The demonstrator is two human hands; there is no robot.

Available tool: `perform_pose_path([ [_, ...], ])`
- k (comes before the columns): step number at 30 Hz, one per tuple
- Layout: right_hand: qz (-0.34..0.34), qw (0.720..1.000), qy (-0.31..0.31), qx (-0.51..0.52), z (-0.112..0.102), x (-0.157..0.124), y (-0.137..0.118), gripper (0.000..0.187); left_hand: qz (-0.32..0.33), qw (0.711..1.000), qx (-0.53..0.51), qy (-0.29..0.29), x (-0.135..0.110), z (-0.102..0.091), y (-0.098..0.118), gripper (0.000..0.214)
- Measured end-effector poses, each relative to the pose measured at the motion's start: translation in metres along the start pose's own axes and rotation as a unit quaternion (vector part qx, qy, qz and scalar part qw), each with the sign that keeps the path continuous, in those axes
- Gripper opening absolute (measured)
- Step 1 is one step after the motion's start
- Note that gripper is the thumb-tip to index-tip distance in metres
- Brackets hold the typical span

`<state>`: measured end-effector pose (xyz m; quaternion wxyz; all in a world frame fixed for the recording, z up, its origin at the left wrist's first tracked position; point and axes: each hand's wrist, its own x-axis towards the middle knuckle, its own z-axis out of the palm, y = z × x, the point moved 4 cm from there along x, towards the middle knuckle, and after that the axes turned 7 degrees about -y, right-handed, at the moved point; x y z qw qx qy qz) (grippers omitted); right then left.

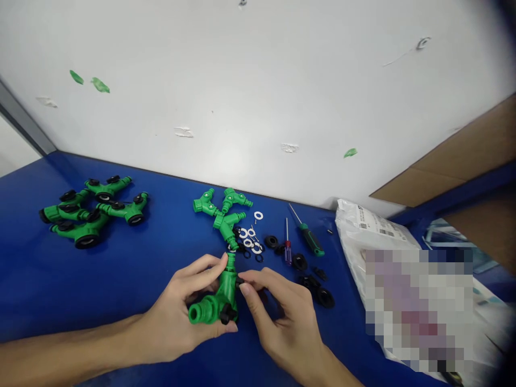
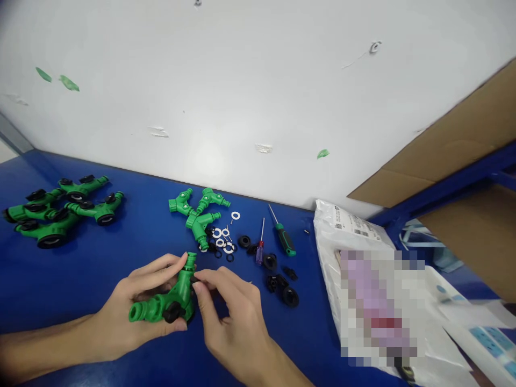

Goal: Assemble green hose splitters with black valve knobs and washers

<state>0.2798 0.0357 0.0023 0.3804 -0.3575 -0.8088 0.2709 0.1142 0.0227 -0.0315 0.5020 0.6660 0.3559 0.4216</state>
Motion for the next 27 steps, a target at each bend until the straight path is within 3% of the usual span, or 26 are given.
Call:
perform_pose_path([
  [4,0.119,0.989,-0.004,0.086,0.004,0.001,0.009,0.014,0.061,0.996,0.071,-0.001,-0.001,0.002,0.002,0.084],
  [7,0.202,0.956,-0.022,0.213,0.010,0.002,0.017,0.025,0.099,0.986,0.135,0.002,-0.002,0.002,0.003,0.092],
  [10,0.280,0.894,-0.035,0.348,0.015,0.004,0.025,0.035,0.129,0.974,0.186,0.005,-0.004,0.001,0.007,0.094],
  [15,0.403,0.754,-0.041,0.517,0.025,0.001,0.033,0.039,0.130,0.957,0.259,-0.005,-0.006,0.000,0.008,0.099],
  [17,0.417,0.733,-0.038,0.536,0.027,-0.001,0.034,0.038,0.127,0.958,0.256,-0.007,-0.005,0.000,0.007,0.098],
  [19,0.397,0.759,-0.030,0.516,0.027,0.000,0.034,0.040,0.108,0.970,0.217,-0.005,0.000,-0.001,0.005,0.089],
  [21,0.340,0.829,-0.027,0.443,0.022,0.001,0.033,0.037,0.051,0.988,0.149,-0.005,0.005,-0.003,0.002,0.074],
  [24,0.197,0.944,-0.036,0.260,0.011,0.005,0.025,0.024,-0.052,0.997,0.060,0.007,0.010,-0.007,-0.002,0.068],
  [25,0.140,0.970,-0.039,0.195,0.006,0.007,0.022,0.019,-0.074,0.996,0.046,0.015,0.011,-0.008,-0.002,0.069],
  [27,0.035,0.996,-0.034,0.080,-0.002,0.009,0.014,0.014,-0.097,0.995,0.030,0.021,0.011,-0.010,-0.001,0.072],
])
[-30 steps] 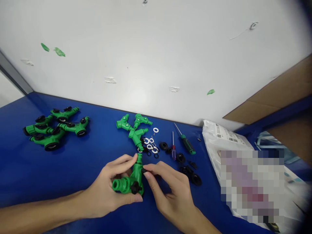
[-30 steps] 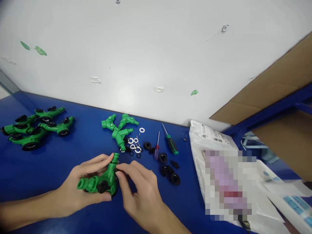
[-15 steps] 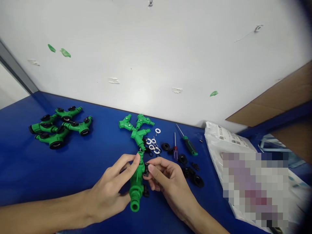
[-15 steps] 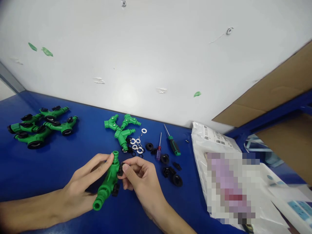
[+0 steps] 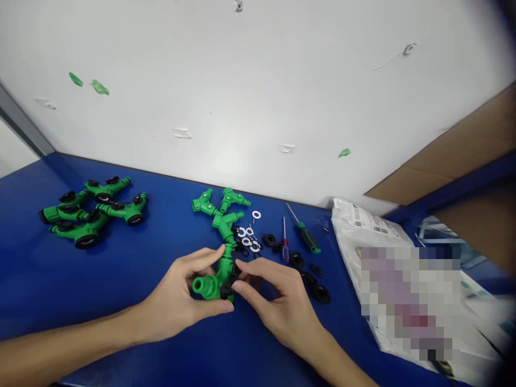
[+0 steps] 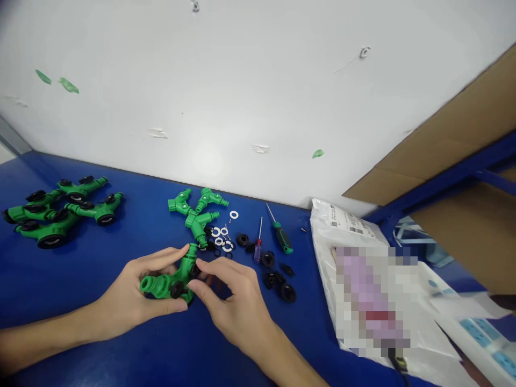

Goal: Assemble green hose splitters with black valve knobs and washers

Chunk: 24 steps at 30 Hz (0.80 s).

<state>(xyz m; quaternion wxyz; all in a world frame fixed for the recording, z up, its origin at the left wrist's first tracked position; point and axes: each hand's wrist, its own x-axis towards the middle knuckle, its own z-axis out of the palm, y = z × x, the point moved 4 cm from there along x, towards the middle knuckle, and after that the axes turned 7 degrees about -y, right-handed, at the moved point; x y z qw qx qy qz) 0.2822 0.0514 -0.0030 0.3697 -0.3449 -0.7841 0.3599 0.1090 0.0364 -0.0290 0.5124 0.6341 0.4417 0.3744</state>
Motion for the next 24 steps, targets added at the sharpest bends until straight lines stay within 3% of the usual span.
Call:
perform_pose_path([
  [3,-0.083,0.992,0.003,-0.094,-0.006,0.000,-0.008,0.016,-0.013,1.000,-0.019,-0.015,-0.001,0.001,0.000,0.075],
  [7,-0.090,0.990,-0.003,-0.108,-0.003,-0.001,-0.009,0.022,-0.003,0.999,-0.022,-0.032,-0.002,0.006,-0.002,0.071],
  [10,-0.029,0.995,-0.003,-0.093,0.001,-0.002,-0.004,0.019,0.013,1.000,-0.009,-0.027,-0.004,0.008,-0.005,0.069],
  [16,0.199,0.976,-0.058,0.060,0.007,-0.002,0.015,0.020,0.095,0.993,0.056,-0.040,-0.007,0.011,-0.003,0.070],
  [20,0.254,0.940,-0.058,0.218,0.010,0.000,0.020,0.034,0.095,0.994,0.037,-0.047,-0.006,0.012,-0.002,0.070],
  [24,0.247,0.928,-0.037,0.277,0.010,0.004,0.022,0.038,0.025,0.998,-0.023,-0.045,-0.001,0.008,-0.003,0.069],
])
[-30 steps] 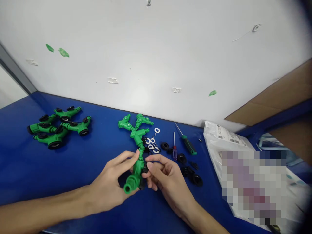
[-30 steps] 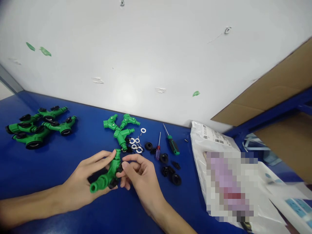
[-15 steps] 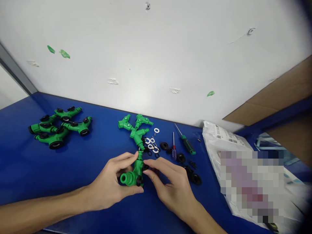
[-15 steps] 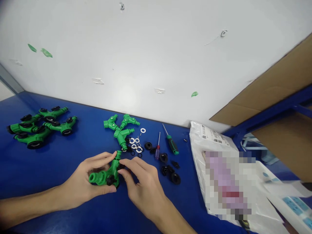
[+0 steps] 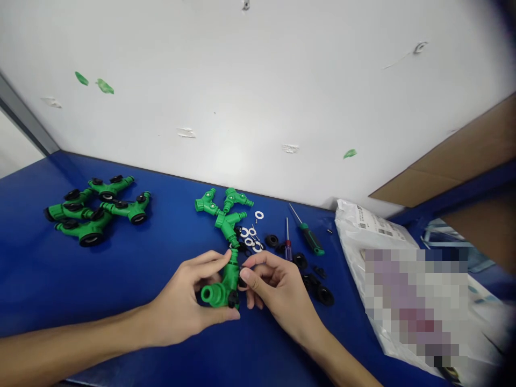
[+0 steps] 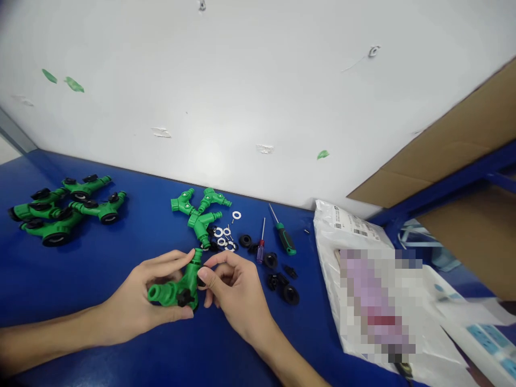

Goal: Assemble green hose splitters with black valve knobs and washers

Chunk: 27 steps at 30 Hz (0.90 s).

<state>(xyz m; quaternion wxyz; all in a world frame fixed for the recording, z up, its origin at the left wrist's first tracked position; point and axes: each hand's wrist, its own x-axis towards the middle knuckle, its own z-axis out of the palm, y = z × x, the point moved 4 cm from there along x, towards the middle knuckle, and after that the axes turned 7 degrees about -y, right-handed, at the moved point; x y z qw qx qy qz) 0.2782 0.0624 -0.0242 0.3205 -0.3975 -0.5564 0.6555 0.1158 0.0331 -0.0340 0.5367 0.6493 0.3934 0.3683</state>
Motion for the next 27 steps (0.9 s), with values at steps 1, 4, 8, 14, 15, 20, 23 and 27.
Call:
perform_pose_path([
  [1,-0.008,1.000,0.003,0.005,0.000,0.001,0.000,0.038,-0.016,1.000,-0.022,-0.004,0.001,-0.001,0.001,0.069],
  [4,-0.018,0.999,-0.015,0.027,0.001,0.003,0.000,0.040,-0.044,0.993,-0.108,-0.022,0.002,-0.003,0.003,0.067],
  [8,-0.013,0.997,-0.042,0.065,0.004,0.003,0.004,0.046,-0.050,0.974,-0.213,-0.050,0.001,-0.003,0.005,0.066],
  [14,0.033,0.995,-0.056,0.082,0.009,0.000,0.011,0.060,-0.062,0.936,-0.325,-0.119,0.002,0.002,0.004,0.064],
  [15,0.039,0.993,-0.069,0.083,0.010,0.000,0.012,0.064,-0.072,0.925,-0.347,-0.136,0.002,0.003,0.004,0.065],
  [20,0.031,0.990,-0.115,0.079,0.008,-0.002,0.008,0.067,-0.108,0.897,-0.406,-0.139,0.001,0.004,0.002,0.061],
  [23,-0.002,0.997,-0.073,0.003,-0.010,-0.002,0.000,0.057,-0.136,0.888,-0.420,-0.125,-0.001,0.003,-0.002,0.061],
  [27,-0.110,0.939,0.101,-0.309,-0.050,-0.002,-0.019,0.035,-0.150,0.889,-0.418,-0.111,-0.003,0.000,-0.005,0.068],
])
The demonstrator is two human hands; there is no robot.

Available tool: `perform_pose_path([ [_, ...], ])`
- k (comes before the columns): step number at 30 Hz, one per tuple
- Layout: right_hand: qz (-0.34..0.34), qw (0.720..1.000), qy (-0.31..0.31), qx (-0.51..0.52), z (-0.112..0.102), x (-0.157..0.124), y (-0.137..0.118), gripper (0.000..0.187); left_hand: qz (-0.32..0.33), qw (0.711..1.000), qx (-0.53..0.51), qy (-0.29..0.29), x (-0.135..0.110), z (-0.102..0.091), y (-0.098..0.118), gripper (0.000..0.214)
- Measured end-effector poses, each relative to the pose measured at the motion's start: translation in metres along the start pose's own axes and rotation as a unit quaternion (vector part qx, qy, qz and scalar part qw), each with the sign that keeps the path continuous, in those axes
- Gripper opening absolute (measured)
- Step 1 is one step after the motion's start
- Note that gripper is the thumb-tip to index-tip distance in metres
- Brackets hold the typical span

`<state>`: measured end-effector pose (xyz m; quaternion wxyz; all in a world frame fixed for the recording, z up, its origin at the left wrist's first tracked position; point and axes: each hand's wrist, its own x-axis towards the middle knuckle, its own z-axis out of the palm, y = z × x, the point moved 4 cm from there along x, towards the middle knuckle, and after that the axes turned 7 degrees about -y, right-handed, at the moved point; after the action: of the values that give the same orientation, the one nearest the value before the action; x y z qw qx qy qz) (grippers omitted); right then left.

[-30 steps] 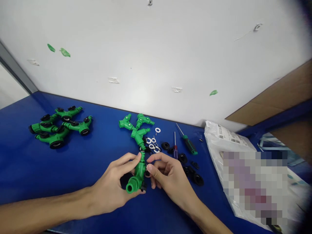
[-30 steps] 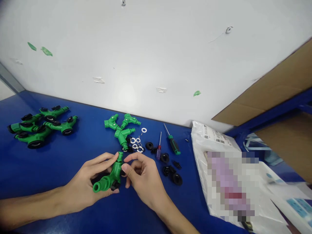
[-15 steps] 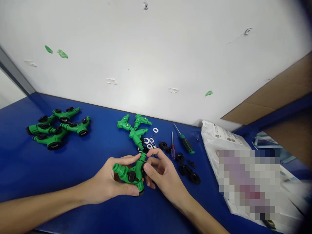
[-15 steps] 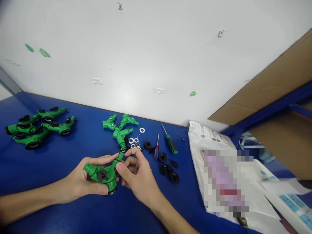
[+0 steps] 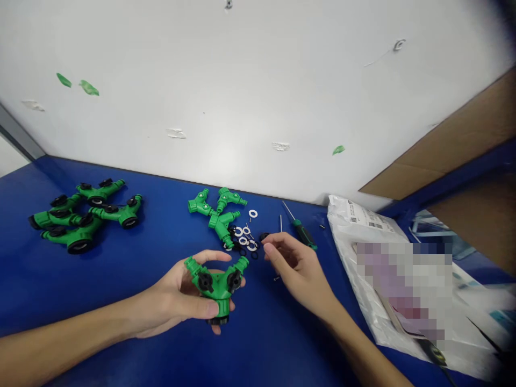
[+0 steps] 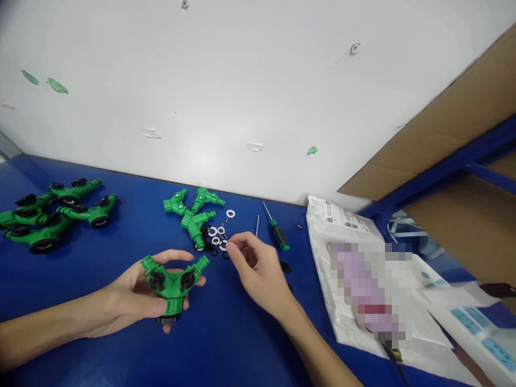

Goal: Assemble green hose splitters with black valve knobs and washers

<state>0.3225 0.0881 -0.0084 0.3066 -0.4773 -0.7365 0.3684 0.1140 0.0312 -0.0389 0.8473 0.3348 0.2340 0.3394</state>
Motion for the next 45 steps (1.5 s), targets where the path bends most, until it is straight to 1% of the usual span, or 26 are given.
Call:
perform_pose_path([
  [1,-0.008,0.998,0.030,-0.049,-0.009,0.002,0.003,0.031,-0.001,1.000,0.003,0.009,0.000,-0.001,0.001,0.071],
  [3,-0.012,0.992,0.068,-0.101,-0.024,0.005,0.009,0.025,-0.004,0.999,0.012,0.034,-0.001,-0.004,0.002,0.076],
  [5,-0.019,0.988,0.078,-0.129,-0.035,0.007,0.011,0.020,-0.006,0.998,0.024,0.054,-0.001,-0.006,0.003,0.078],
  [7,-0.033,0.985,0.062,-0.156,-0.039,0.008,0.009,0.015,-0.007,0.997,0.033,0.065,0.000,-0.007,0.004,0.078],
  [9,-0.059,0.982,0.014,-0.180,-0.038,0.007,0.004,0.008,-0.007,0.997,0.041,0.070,0.001,-0.006,0.004,0.075],
  [10,-0.074,0.978,-0.024,-0.194,-0.035,0.006,0.001,0.006,-0.007,0.996,0.044,0.074,0.001,-0.006,0.004,0.074],
  [13,-0.108,0.954,-0.153,-0.234,-0.022,0.000,-0.006,0.012,-0.011,0.995,0.053,0.084,0.001,-0.005,0.004,0.072],
  [14,-0.112,0.947,-0.179,-0.243,-0.018,-0.003,-0.006,0.014,-0.012,0.995,0.053,0.086,0.001,-0.005,0.004,0.072],
  [15,-0.114,0.943,-0.190,-0.249,-0.015,-0.004,-0.007,0.016,-0.012,0.995,0.053,0.088,0.001,-0.005,0.004,0.073],
  [16,-0.116,0.941,-0.188,-0.257,-0.013,-0.005,-0.006,0.017,-0.012,0.995,0.054,0.089,0.001,-0.005,0.004,0.073],
  [18,-0.123,0.936,-0.164,-0.285,-0.009,-0.006,-0.004,0.019,-0.013,0.994,0.056,0.090,0.002,-0.006,0.003,0.074],
  [20,-0.134,0.924,-0.148,-0.325,-0.005,-0.004,-0.001,0.020,-0.016,0.994,0.064,0.088,0.002,-0.006,0.002,0.074],
  [22,-0.143,0.912,-0.142,-0.356,0.000,-0.003,0.002,0.020,-0.024,0.994,0.072,0.084,0.002,-0.006,0.002,0.075],
  [24,-0.148,0.906,-0.140,-0.370,0.003,-0.001,0.004,0.019,-0.034,0.993,0.079,0.079,0.002,-0.005,0.002,0.075],
  [31,-0.146,0.895,-0.132,-0.400,0.008,0.000,0.001,0.019,-0.030,0.996,0.073,0.050,0.001,-0.003,0.005,0.080],
  [36,-0.138,0.888,-0.115,-0.424,0.011,0.004,0.000,0.013,-0.034,0.996,0.074,0.048,0.001,-0.004,0.003,0.079],
  [40,-0.134,0.883,-0.106,-0.437,0.011,0.007,0.001,0.018,-0.029,0.996,0.070,0.047,0.001,-0.005,0.002,0.077],
  [43,-0.136,0.883,-0.107,-0.436,0.009,0.007,0.000,0.019,-0.024,0.997,0.064,0.046,0.001,-0.005,0.001,0.076],
  [45,-0.137,0.887,-0.105,-0.427,0.006,0.007,0.000,0.016,-0.024,0.997,0.062,0.044,0.001,-0.005,0.001,0.075],
])
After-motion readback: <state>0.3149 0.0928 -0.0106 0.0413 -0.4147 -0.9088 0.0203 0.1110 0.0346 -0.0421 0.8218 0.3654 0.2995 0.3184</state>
